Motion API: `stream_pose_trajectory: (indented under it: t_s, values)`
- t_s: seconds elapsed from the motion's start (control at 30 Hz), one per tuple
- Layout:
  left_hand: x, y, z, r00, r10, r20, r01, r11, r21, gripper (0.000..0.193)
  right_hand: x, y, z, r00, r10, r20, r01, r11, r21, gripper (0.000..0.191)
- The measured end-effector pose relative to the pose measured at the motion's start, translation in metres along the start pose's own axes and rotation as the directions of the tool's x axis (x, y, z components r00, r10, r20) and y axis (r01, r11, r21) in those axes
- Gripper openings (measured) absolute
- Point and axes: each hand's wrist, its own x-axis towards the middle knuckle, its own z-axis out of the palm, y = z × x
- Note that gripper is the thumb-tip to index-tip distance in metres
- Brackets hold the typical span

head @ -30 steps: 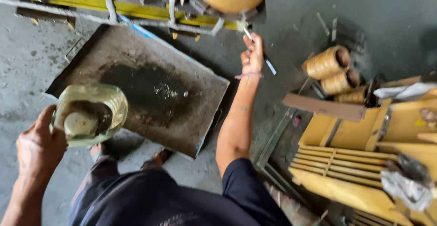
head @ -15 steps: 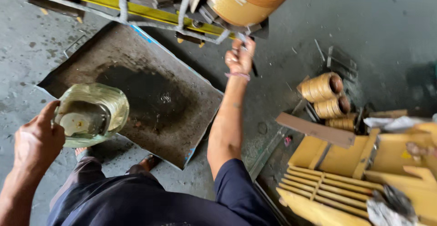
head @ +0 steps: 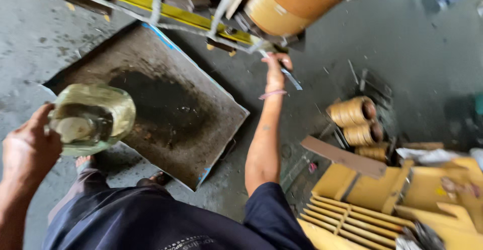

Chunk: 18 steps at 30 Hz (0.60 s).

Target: The person holds a mold shell in one hand and a brush in the other, repeatedly dipping the brush into a container of liquid and brushing the liquid over the mold's inner and outer surfaces while standing over a metal tray on the floor.

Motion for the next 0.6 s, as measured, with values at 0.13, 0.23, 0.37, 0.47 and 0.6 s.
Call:
stream_pose_trajectory:
  t_s: [0.13,0.23,0.37,0.47,0.6]
  values:
    - [0.0,-0.006,0.006,0.997,0.047,-0.057,-0.048,0.999,-0.007,0.042,-0.045,-0.009,-0.009,0.99,-0.065,-0.125,0.079,0.991,0.109,0.023]
    - [0.0,-0.014,0.013,1.0,0.005,-0.021,-0.005,0.999,0.039,0.049,-0.078,-0.045,-0.014,0.978,-0.034,-0.204,0.04,0.999,0.025,0.024]
    - [0.003,-0.022,0.017,0.999,0.037,0.038,-0.038,0.999,0.031,0.047,-0.108,-0.078,0.031,0.992,-0.009,-0.129,0.024,0.993,0.12,0.022]
    - [0.012,-0.022,0.021,0.994,0.082,0.075,-0.084,0.996,0.023,0.049,-0.102,-0.072,0.088,0.976,-0.21,-0.052,0.19,0.949,-0.253,0.026]
    - [0.025,-0.022,0.022,0.993,0.108,0.044,-0.105,0.993,-0.058,0.057,-0.085,-0.046,0.133,0.952,-0.184,-0.245,0.123,0.962,-0.245,0.027]
